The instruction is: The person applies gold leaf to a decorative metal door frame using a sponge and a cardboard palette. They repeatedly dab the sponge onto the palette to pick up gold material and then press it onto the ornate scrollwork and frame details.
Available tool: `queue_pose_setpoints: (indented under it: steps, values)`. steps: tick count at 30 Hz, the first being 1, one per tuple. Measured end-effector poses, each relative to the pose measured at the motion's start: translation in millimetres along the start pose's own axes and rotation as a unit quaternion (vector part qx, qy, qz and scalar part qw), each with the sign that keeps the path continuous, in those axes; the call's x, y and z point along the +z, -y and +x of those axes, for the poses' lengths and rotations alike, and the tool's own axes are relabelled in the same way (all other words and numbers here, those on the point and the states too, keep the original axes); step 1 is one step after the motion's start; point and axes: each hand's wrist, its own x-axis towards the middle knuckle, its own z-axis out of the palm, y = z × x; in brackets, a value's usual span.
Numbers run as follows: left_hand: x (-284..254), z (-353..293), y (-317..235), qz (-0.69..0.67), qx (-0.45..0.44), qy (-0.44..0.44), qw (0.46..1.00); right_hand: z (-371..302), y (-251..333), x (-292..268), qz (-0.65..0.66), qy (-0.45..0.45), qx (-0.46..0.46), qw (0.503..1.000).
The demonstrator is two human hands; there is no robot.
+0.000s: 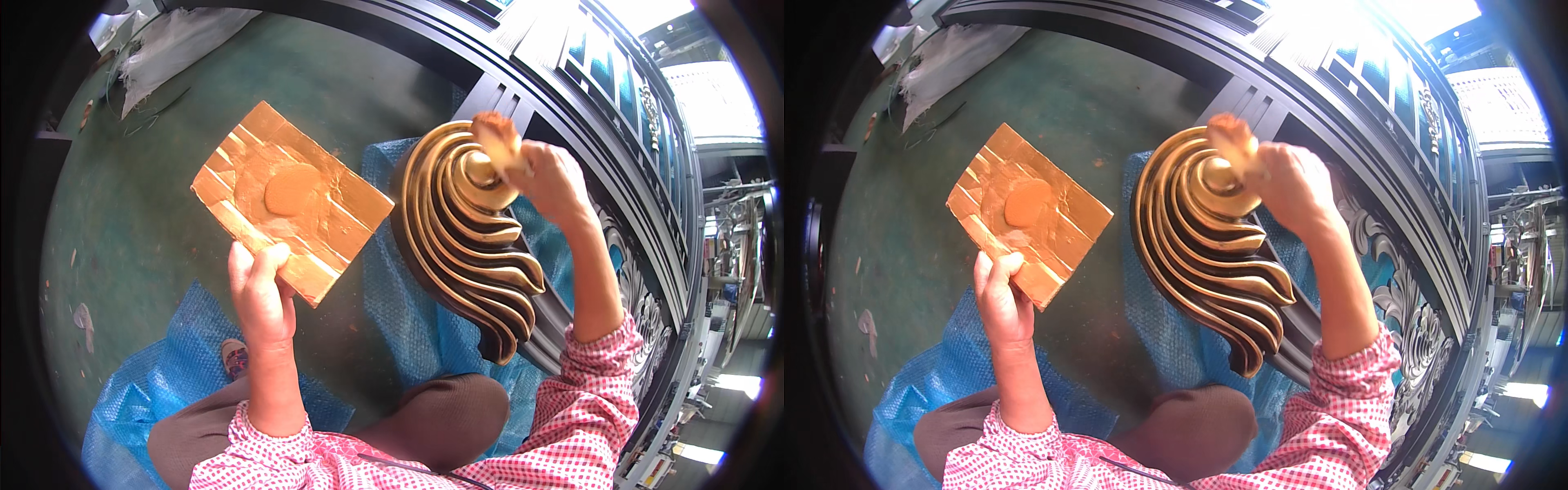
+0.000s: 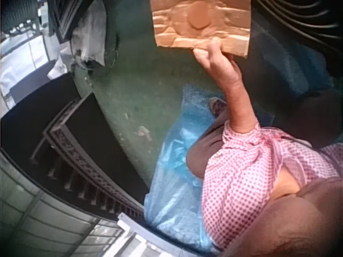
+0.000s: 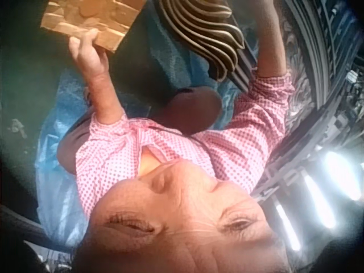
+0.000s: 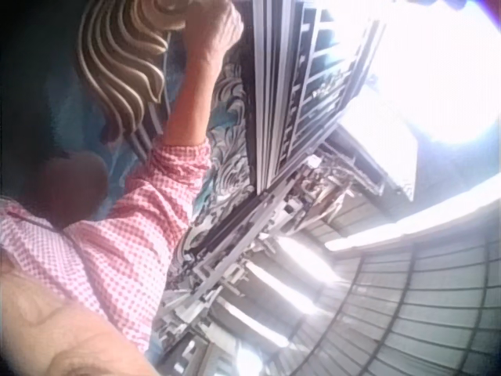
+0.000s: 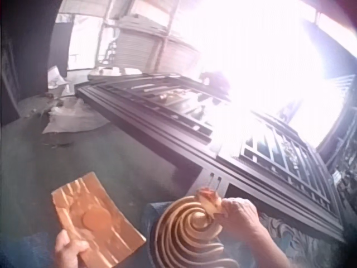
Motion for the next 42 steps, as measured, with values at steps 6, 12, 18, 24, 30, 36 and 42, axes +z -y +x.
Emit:
queue_pose_setpoints:
  steps: [6, 12, 18, 24, 30, 36, 42]
  values:
    - [-3.8, 2.4, 3.2, 0.006, -0.006, -0.010, 1.000, -3.8, 0.8, 0.6, -0.012, -0.106, -0.030, 0.994]
    - [-3.2, 1.8, 4.3, 0.011, -0.007, -0.019, 1.000, -3.1, 13.1, 7.6, 0.233, -0.115, 0.005, 0.966]
    - [3.4, -2.3, 6.9, 0.014, 0.001, -0.004, 1.000, 12.2, 6.2, 28.1, 0.046, -0.164, -0.107, 0.979]
    - [5.5, -2.0, 6.5, 0.007, 0.003, -0.009, 1.000, 14.8, 13.1, 31.0, 0.139, -0.171, -0.088, 0.972]
    - [2.1, 0.0, 5.8, 0.012, 0.010, -0.003, 1.000, 3.6, 31.0, 17.4, 0.201, 0.032, -0.022, 0.979]
    - [3.3, 1.6, 7.5, 0.007, 0.011, -0.017, 1.000, 5.5, 41.9, 36.7, 0.101, -0.094, -0.114, 0.984]
    - [-1.2, 2.5, 2.0, 0.010, 0.010, -0.029, 0.999, -17.9, 42.7, 4.0, 0.121, 0.068, -0.077, 0.987]
